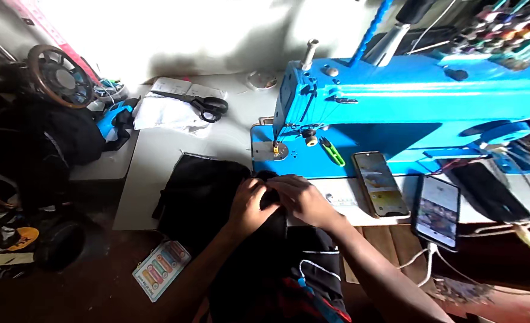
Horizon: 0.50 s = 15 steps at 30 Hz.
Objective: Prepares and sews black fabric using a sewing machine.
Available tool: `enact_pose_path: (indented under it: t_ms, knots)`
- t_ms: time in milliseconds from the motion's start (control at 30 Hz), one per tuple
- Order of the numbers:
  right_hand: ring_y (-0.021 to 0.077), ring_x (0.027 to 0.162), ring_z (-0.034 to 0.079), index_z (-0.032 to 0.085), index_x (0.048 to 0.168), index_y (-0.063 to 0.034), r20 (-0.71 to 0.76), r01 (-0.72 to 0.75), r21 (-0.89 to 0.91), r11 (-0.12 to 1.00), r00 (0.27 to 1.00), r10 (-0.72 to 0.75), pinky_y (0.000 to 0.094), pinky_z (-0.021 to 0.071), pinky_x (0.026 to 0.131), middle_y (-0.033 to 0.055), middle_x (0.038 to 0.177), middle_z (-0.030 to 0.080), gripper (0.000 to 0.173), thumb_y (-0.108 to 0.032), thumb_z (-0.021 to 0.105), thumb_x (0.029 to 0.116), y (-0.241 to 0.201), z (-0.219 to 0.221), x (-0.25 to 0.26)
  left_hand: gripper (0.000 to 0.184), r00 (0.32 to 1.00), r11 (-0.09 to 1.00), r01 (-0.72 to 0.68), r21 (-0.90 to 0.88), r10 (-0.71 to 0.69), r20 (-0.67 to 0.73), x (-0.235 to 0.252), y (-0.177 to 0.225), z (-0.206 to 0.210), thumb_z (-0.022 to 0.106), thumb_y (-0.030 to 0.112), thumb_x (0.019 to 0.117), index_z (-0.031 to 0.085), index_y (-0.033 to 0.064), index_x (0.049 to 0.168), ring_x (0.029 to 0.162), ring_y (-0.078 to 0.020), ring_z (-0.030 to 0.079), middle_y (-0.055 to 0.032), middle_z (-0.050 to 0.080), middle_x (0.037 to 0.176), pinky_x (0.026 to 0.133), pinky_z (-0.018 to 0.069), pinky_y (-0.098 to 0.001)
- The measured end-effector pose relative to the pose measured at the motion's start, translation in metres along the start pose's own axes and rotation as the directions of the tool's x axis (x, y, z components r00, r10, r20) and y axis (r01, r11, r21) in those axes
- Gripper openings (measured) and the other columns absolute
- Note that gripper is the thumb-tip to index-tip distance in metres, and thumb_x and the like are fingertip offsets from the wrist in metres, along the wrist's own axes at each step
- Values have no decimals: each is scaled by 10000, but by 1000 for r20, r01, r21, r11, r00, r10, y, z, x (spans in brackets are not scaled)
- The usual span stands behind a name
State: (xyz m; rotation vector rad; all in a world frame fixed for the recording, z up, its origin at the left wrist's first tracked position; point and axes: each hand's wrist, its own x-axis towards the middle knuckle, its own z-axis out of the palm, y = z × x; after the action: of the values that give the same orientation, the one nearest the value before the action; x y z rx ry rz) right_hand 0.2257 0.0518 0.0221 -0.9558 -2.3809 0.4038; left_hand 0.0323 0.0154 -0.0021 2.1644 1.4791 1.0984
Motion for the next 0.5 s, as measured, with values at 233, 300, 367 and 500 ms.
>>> enact_pose_path:
  t_ms: [233,300,367,500]
  knots:
    - [305,1237,647,728,1246,-98,30,33,-182,983,999,-28,540,510,993,87,1323,695,355,-59,495,981,12,16,-2,453,927,925,264,275,-164,-338,-95,36,-18,788,422,843,712,43,1079,1099,-412,639,-250,664,1158,938,514,-545]
    - [311,1216,654,739,1212,-96,29,42,-178,983,999,-37,538,513,976,95,1312,698,332,-70,503,980,12,16,-1,500,890,923,297,245,-174,-422,-136,27,-9,817,470,809,644,54,1024,999,-328,604,-199,614,1048,893,507,-427]
    - [323,1220,646,738,1190,-81,57,44,-173,984,998,-34,542,508,961,103,1341,680,320,-77,499,978,13,14,1,654,854,875,435,212,-326,-404,-159,19,-3,837,493,740,647,-47,1056,1008,-373,639,-265,644,1062,904,537,-455]
    - [362,1215,632,734,1184,-57,120,42,-121,992,992,-27,586,482,936,116,1380,655,312,-71,519,959,16,10,6,627,462,465,832,304,-883,86,-123,21,-35,704,271,953,513,-97,1422,1307,-455,558,-304,591,1379,1122,401,-564]
